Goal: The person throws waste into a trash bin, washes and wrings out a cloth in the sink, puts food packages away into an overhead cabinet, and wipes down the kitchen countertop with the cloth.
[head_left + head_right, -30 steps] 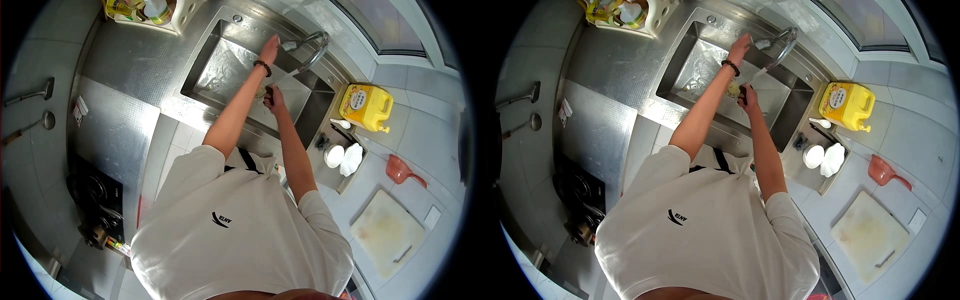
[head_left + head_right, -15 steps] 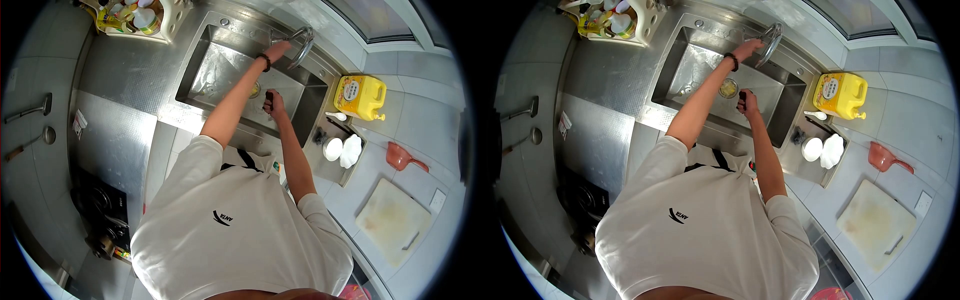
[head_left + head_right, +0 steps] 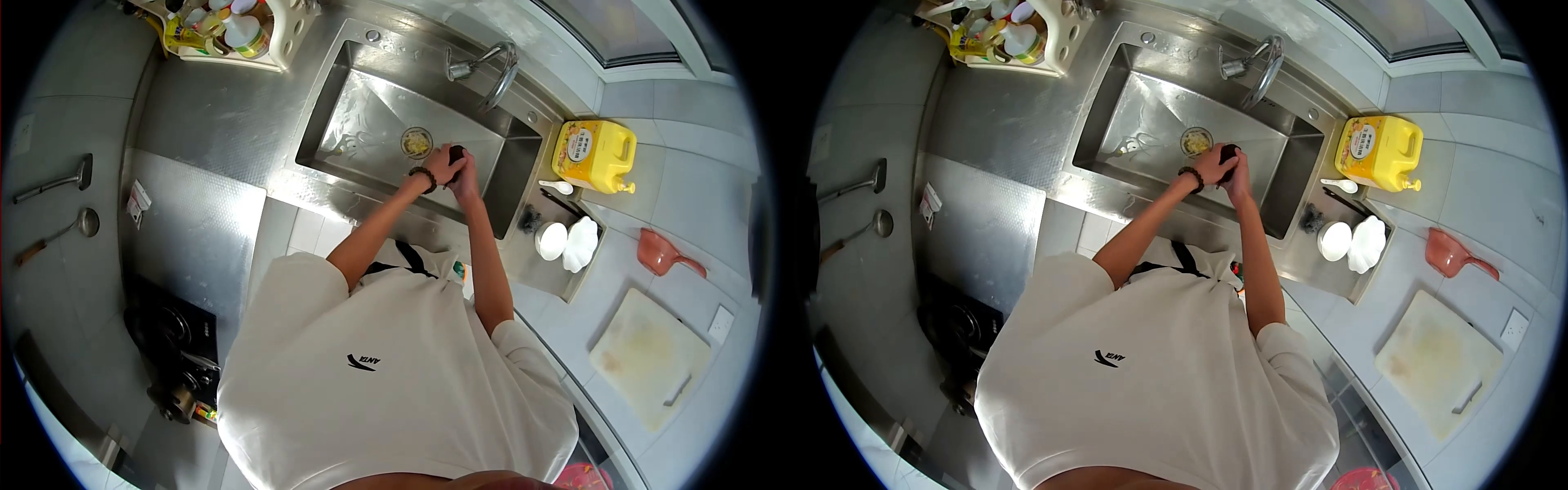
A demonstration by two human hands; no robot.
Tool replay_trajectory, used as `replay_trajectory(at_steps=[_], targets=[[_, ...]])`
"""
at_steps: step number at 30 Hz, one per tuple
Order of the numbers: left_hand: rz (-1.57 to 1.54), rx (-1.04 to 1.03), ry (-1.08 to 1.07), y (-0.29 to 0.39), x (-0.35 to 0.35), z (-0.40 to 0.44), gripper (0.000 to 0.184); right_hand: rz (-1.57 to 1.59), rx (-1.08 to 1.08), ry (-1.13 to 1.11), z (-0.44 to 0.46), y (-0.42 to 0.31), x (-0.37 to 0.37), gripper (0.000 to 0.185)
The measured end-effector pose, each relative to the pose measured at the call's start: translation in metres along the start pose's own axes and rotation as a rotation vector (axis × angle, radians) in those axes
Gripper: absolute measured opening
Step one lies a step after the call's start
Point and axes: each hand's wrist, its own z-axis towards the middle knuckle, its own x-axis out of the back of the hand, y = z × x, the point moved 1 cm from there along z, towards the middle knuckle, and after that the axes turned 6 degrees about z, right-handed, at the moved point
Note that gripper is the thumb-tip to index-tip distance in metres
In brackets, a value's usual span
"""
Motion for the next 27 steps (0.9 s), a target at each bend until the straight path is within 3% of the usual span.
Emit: replay_trajectory(at_steps=[4,6,8,10,11,13,17,18,20,21,23,24,26,27], targets=[[-0.292,-0.024,0.064,-0.032,-0.006,0.000,0.038,-0.296,-0.008,-0.184,-0.038,-0.019,-0.019,0.043],[-0.454,0.152,0.013,-0.041,-0.002,0.002,0.033,-0.393,0.025,-0.144,-0.045,-0.027,-0.023,0.040],[-0.461,0.043,0.082,-0.046,-0.001,0.008,0.031,-0.490,0.058,-0.103,-0.042,-0.031,-0.017,0.036],[-0.654,0.187,0.157,-0.049,0.000,0.013,0.037,-0.736,0.396,0.010,-0.029,-0.034,-0.001,0.028],[-0.653,0.186,0.155,-0.040,0.010,0.008,0.037,-0.735,0.396,0.012,-0.031,-0.038,-0.001,0.028],[-0.954,0.322,0.136,-0.012,0.041,-0.009,0.040,-0.797,0.637,0.033,-0.040,-0.050,-0.005,0.031],[-0.796,0.256,0.002,-0.026,0.040,0.000,0.045,-0.755,0.661,0.130,-0.039,-0.066,0.005,0.031],[-0.609,0.170,-0.038,-0.029,0.040,0.003,0.048,-0.753,0.662,0.133,-0.046,-0.073,-0.002,0.031],[-0.422,0.084,-0.079,-0.026,0.046,0.002,0.052,-1.109,0.692,0.377,-0.059,-0.087,-0.012,0.033],[-0.242,0.048,-0.110,-0.015,0.056,-0.004,0.055,-1.108,0.692,0.381,-0.055,-0.088,-0.006,0.033],[-0.061,0.010,-0.143,-0.004,0.065,-0.009,0.059,-1.062,0.953,0.303,-0.049,-0.093,0.001,0.037],[-0.067,-0.088,-0.105,-0.001,0.066,-0.010,0.060,-1.061,0.953,0.307,-0.052,-0.094,0.000,0.037],[-0.073,-0.188,-0.071,0.007,0.072,-0.013,0.062,-0.680,0.630,0.196,-0.057,-0.097,0.001,0.039],[-0.091,-0.212,-0.134,0.015,0.079,-0.017,0.061,-0.679,0.630,0.199,-0.056,-0.097,0.003,0.039]])
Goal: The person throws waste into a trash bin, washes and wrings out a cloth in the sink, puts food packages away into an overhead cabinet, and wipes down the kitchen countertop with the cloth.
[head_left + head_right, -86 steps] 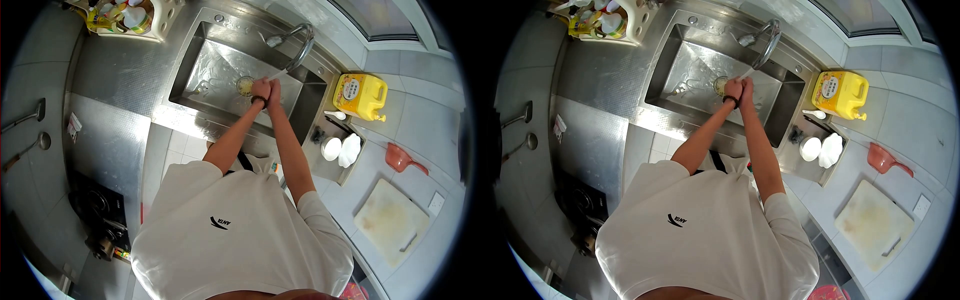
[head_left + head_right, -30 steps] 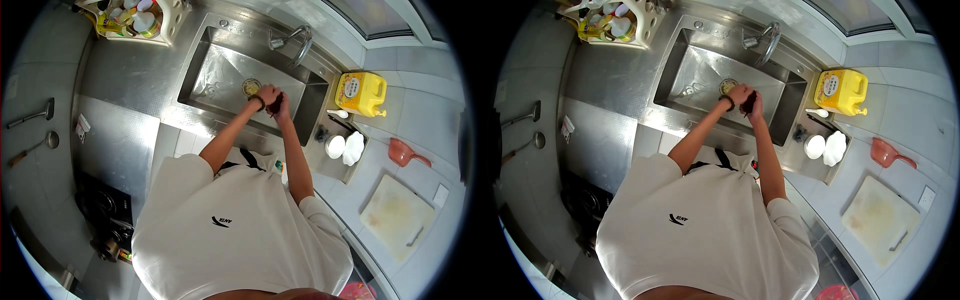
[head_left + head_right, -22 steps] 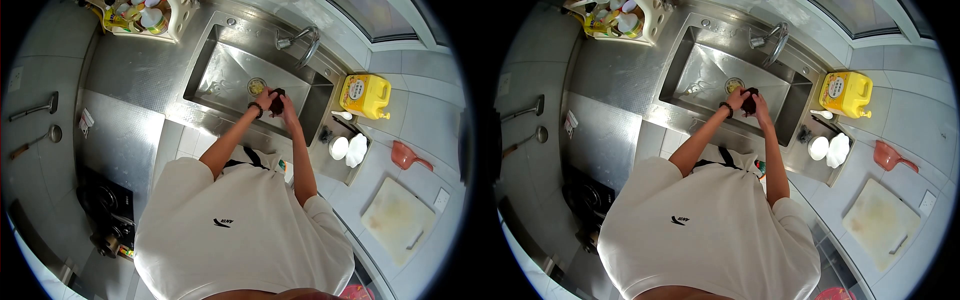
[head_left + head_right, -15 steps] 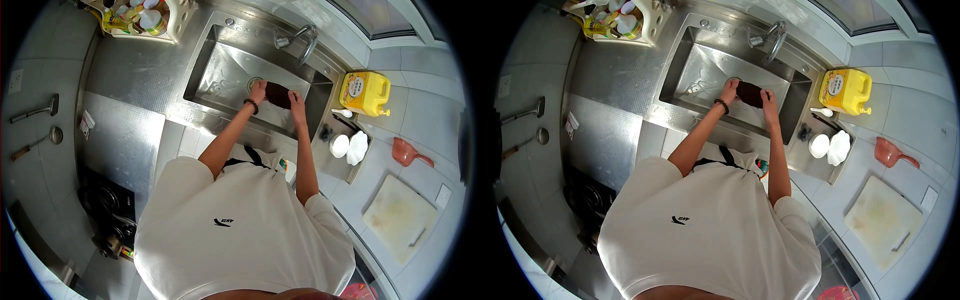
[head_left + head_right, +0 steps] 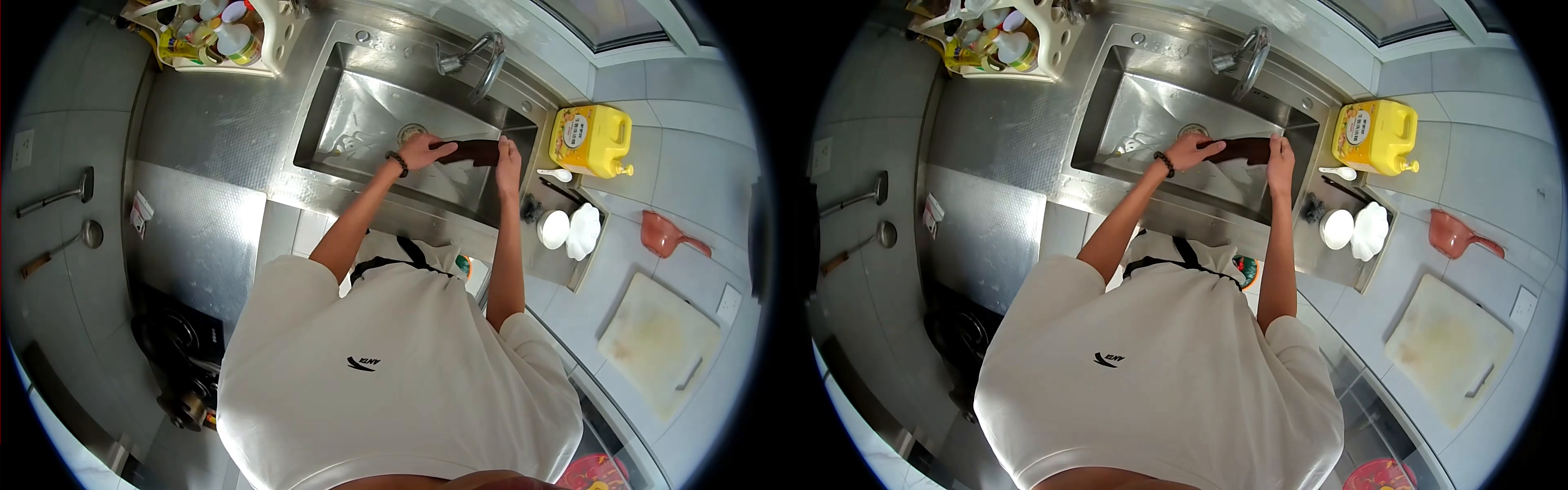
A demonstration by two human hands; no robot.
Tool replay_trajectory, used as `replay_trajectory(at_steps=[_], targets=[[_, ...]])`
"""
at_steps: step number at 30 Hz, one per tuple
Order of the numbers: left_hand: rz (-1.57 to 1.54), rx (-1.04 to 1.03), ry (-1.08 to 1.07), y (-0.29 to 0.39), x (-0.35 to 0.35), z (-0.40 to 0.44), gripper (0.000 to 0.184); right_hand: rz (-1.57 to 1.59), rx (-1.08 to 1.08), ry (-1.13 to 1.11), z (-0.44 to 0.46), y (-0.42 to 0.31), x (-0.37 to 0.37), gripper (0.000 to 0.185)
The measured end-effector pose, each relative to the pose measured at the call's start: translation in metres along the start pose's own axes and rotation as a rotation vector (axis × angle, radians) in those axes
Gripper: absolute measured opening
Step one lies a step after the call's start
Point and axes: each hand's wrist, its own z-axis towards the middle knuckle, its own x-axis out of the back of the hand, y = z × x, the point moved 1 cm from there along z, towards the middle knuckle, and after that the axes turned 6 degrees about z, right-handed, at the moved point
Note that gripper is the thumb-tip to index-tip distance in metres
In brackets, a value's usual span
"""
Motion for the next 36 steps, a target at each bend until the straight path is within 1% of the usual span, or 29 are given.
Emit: replay_trajectory(at_steps=[1,2,4,6,8,9,10,11,12,13,14,16,18,19,20,21,22,24,25,27,28,30,31,33,34,36], targets=[[-0.024,-0.023,-0.062,0.007,0.004,-0.002,0.060,0.021,0.020,0.003,0.001,0.003,0.003,0.038],[-0.024,-0.025,-0.063,0.004,0.003,-0.001,0.060,0.042,0.042,0.005,0.003,0.007,0.005,0.038],[0.058,-0.065,-0.021,-0.002,0.001,0.003,0.057,0.038,0.056,0.022,0.008,0.016,0.011,0.037],[0.064,-0.076,0.005,-0.012,-0.005,0.004,0.053,0.035,0.071,0.039,0.007,0.021,0.013,0.036],[0.069,-0.087,0.030,-0.017,-0.007,0.005,0.050,-0.163,0.188,0.141,0.004,0.025,0.016,0.036],[0.169,-0.089,0.010,-0.015,-0.005,0.005,0.048,-0.163,0.188,0.143,0.008,0.036,0.022,0.036],[0.268,-0.092,-0.009,-0.014,-0.003,0.006,0.045,-0.203,0.130,0.115,0.013,0.052,0.030,0.029],[0.269,-0.094,-0.010,-0.008,-0.001,0.006,0.045,-0.243,0.072,0.086,0.016,0.070,0.036,0.025],[0.279,-0.090,-0.047,0.001,0.002,0.007,0.045,-0.243,0.072,0.089,0.016,0.087,0.036,0.025],[0.289,-0.086,-0.083,0.010,0.005,0.008,0.044,-0.351,0.215,-0.036,0.016,0.102,0.034,0.027],[0.289,-0.087,-0.085,0.019,0.006,0.007,0.044,-0.458,0.355,-0.162,0.015,0.109,0.033,0.040],[0.401,-0.132,-0.102,0.033,0.006,0.007,0.039,-0.381,0.342,-0.321,-0.008,0.077,0.003,0.070],[0.399,-0.169,-0.090,0.026,-0.001,0.009,0.037,-0.314,0.392,-0.508,-0.031,0.040,-0.034,0.075],[0.399,-0.205,-0.073,0.023,-0.003,0.010,0.036,-0.313,0.392,-0.507,-0.039,0.030,-0.051,0.075],[0.400,-0.205,-0.074,0.019,-0.002,0.011,0.036,-0.236,0.320,-0.528,-0.047,0.021,-0.067,0.076],[0.342,-0.194,-0.057,0.016,0.001,0.011,0.034,-0.158,0.248,-0.547,-0.050,0.019,-0.074,0.076],[0.284,-0.182,-0.041,0.012,0.005,0.011,0.033,-0.157,0.249,-0.546,-0.046,0.027,-0.076,0.076],[0.259,-0.196,-0.028,0.019,0.020,0.010,0.032,-0.076,0.094,-0.536,-0.036,0.048,-0.085,0.065],[0.231,-0.210,-0.015,0.026,0.030,0.009,0.031,-0.074,0.094,-0.535,-0.034,0.052,-0.085,0.065],[0.211,-0.223,0.010,0.039,0.047,0.005,0.028,-0.063,0.306,-0.349,-0.033,0.044,-0.085,0.049],[0.207,-0.228,0.069,0.041,0.054,0.005,0.027,-0.063,0.306,-0.349,-0.031,0.040,-0.085,0.049],[0.235,-0.211,0.183,0.043,0.065,0.005,0.026,-0.146,0.287,-0.271,-0.029,0.027,-0.084,0.031],[0.235,-0.211,0.183,0.041,0.067,0.004,0.026,-0.146,0.286,-0.271,-0.029,0.021,-0.082,0.031],[-0.007,-0.128,0.350,0.032,0.069,0.002,0.026,-0.185,0.216,-0.376,-0.030,0.009,-0.074,0.026],[-0.040,-0.121,0.377,0.027,0.070,0.000,0.026,-0.185,0.216,-0.376,-0.032,0.002,-0.069,0.026],[-0.017,-0.109,0.369,0.021,0.073,-0.005,0.025,-0.392,0.166,-0.549,-0.038,-0.013,-0.063,0.030]])
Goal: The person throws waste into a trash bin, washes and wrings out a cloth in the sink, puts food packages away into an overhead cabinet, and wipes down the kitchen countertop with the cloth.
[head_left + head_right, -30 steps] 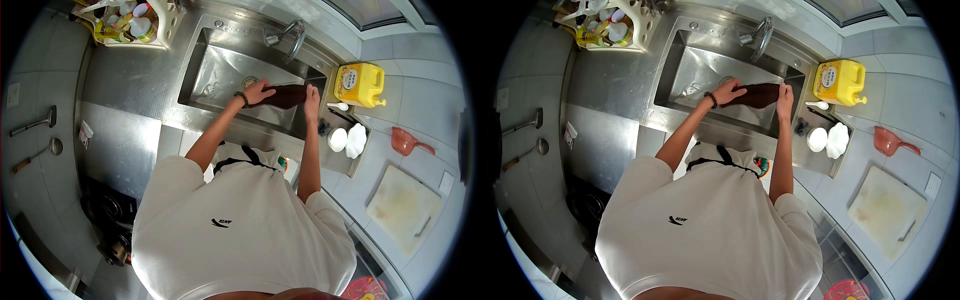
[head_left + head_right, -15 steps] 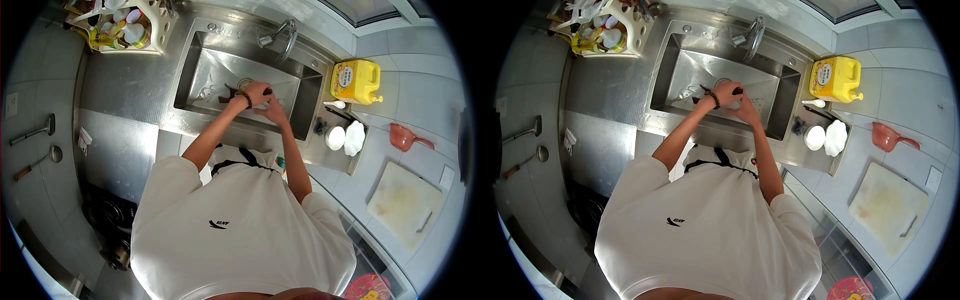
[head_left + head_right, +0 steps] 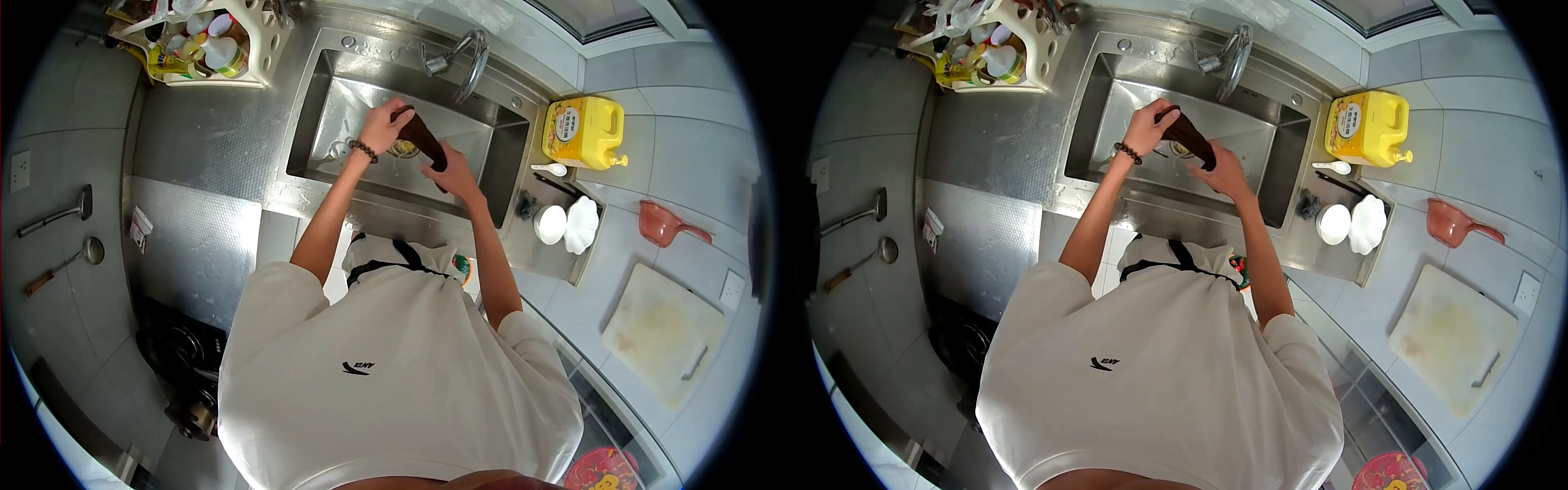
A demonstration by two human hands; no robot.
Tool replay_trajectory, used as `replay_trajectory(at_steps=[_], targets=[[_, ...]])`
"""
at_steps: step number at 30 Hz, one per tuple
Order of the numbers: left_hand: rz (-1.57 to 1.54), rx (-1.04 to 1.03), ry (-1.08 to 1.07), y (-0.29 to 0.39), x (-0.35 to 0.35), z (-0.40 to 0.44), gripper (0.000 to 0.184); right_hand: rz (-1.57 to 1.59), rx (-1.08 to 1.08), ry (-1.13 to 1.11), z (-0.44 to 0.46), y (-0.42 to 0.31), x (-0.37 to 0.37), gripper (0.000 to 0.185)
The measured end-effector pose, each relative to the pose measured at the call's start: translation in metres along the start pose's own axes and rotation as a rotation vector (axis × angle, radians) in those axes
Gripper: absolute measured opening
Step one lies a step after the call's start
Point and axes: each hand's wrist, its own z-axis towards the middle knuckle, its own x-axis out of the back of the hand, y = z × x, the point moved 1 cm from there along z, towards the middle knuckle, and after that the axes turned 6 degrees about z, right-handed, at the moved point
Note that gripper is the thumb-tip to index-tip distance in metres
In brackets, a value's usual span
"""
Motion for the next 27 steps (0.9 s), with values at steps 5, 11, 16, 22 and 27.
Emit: replay_trajectory(at_steps=[5,11,16,22,27], targets=[[0.142,0.032,-0.120,-0.010,0.004,-0.012,0.024,-0.162,0.168,0.084,0.004,0.037,0.007,0.034],[0.237,-0.019,-0.178,-0.031,-0.014,-0.043,0.039,0.507,0.097,0.105,0.001,0.005,0.012,0.030],[-0.065,-0.270,-0.267,0.024,-0.039,-0.053,0.080,0.339,0.091,0.020,0.001,-0.024,0.015,0.023],[-0.394,0.052,-0.373,-0.025,-0.089,-0.044,0.055,0.443,0.050,0.103,0.004,-0.010,0.025,0.018],[-0.306,0.470,-0.579,-0.016,-0.080,-0.033,0.032,0.145,0.189,0.417,-0.001,0.000,0.041,0.024]])
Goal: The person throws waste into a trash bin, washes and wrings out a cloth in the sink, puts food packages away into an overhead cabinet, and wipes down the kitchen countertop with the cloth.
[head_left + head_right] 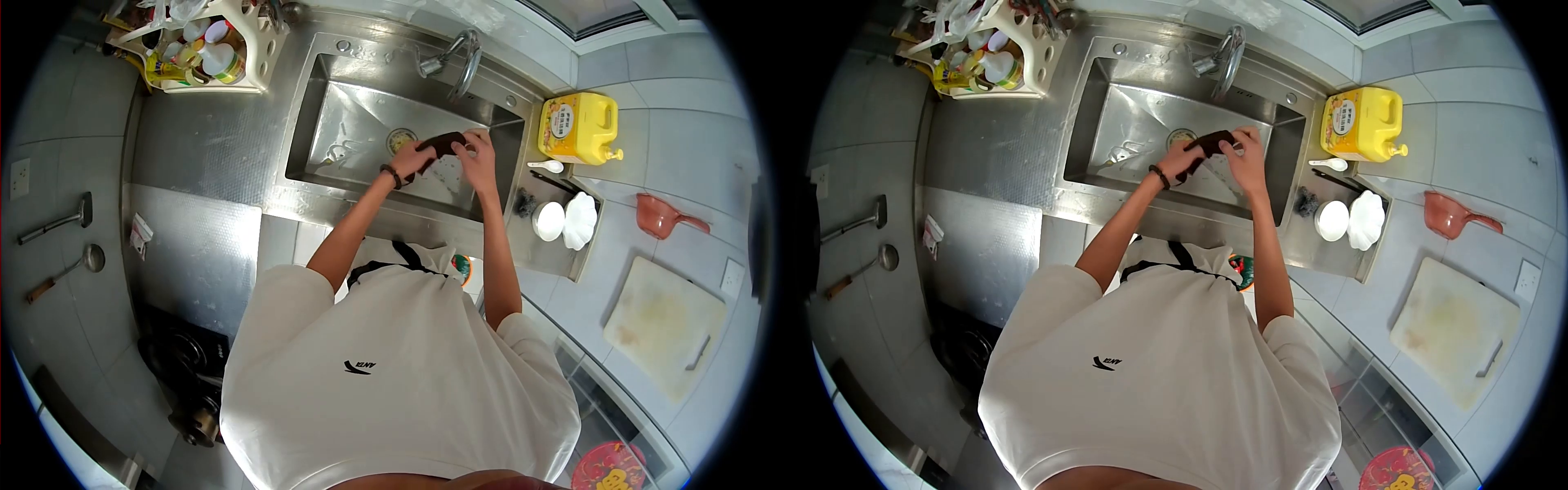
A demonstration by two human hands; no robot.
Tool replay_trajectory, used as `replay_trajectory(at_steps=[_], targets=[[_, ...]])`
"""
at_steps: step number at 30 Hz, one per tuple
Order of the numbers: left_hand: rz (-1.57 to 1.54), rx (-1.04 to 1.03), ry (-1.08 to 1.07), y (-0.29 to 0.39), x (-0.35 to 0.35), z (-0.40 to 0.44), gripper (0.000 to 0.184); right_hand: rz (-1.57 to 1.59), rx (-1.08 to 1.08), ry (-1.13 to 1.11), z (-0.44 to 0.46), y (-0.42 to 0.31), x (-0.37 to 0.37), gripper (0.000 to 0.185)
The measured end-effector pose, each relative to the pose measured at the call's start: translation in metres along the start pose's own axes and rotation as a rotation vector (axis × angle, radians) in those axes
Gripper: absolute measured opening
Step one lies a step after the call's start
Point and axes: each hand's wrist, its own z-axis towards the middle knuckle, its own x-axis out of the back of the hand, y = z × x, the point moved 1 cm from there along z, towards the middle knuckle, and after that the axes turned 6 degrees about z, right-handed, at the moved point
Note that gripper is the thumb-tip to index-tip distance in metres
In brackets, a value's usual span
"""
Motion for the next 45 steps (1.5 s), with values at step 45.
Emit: replay_trajectory(at_steps=[45], targets=[[1.399,-0.339,-0.107,0.008,0.016,0.015,0.016,-0.743,-0.096,-0.736,0.001,0.041,-0.058,0.026]])
